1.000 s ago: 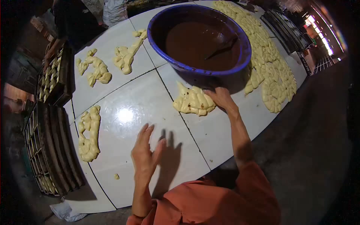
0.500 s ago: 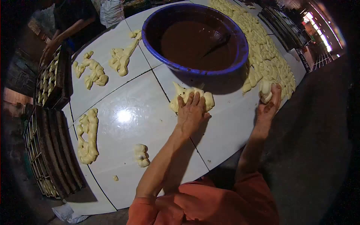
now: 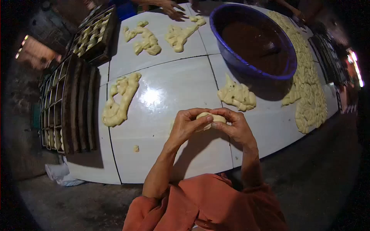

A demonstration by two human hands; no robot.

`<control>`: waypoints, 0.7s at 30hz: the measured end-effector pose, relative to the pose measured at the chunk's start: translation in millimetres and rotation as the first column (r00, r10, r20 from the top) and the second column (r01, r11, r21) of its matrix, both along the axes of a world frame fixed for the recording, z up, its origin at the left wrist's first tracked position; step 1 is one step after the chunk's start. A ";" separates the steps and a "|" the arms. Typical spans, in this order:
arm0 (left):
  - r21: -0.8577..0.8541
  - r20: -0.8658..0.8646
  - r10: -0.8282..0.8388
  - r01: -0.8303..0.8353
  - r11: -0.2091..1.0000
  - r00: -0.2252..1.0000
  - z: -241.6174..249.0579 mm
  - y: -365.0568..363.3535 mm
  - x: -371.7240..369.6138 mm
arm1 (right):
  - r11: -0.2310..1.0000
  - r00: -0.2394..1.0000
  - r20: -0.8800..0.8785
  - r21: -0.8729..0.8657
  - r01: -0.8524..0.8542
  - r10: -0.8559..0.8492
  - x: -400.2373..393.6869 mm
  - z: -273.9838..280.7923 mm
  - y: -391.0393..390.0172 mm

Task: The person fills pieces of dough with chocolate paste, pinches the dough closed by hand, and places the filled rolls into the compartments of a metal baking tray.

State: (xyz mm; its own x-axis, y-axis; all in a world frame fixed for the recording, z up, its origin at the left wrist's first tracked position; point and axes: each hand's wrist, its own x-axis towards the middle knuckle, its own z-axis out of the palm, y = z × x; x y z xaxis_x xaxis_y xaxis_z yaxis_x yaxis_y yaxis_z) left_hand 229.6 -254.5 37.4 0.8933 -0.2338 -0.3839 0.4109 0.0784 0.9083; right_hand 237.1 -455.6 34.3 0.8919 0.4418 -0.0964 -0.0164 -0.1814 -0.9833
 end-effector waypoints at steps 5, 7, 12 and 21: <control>0.004 0.026 0.309 -0.309 0.951 0.951 -24.5 65.3 -54.6 | 0.991 0.972 -0.234 0.134 0.028 0.004 0.2 -10.2 48.8; 0.001 0.058 0.418 -0.419 0.908 0.907 -22.9 86.9 -80.2 | 0.938 0.935 -0.346 0.295 0.180 -0.071 -1.4 -9.1 60.8; 0.711 0.276 -0.044 -0.173 0.681 0.960 -54.5 115.8 -145.2 | 0.779 0.890 -0.454 0.571 0.259 0.037 -10.9 -17.8 63.7; 0.543 0.668 0.153 -0.617 0.570 0.729 -27.9 82.9 -150.6 | 0.938 0.972 -0.234 0.338 0.081 0.001 -54.6 -5.7 102.9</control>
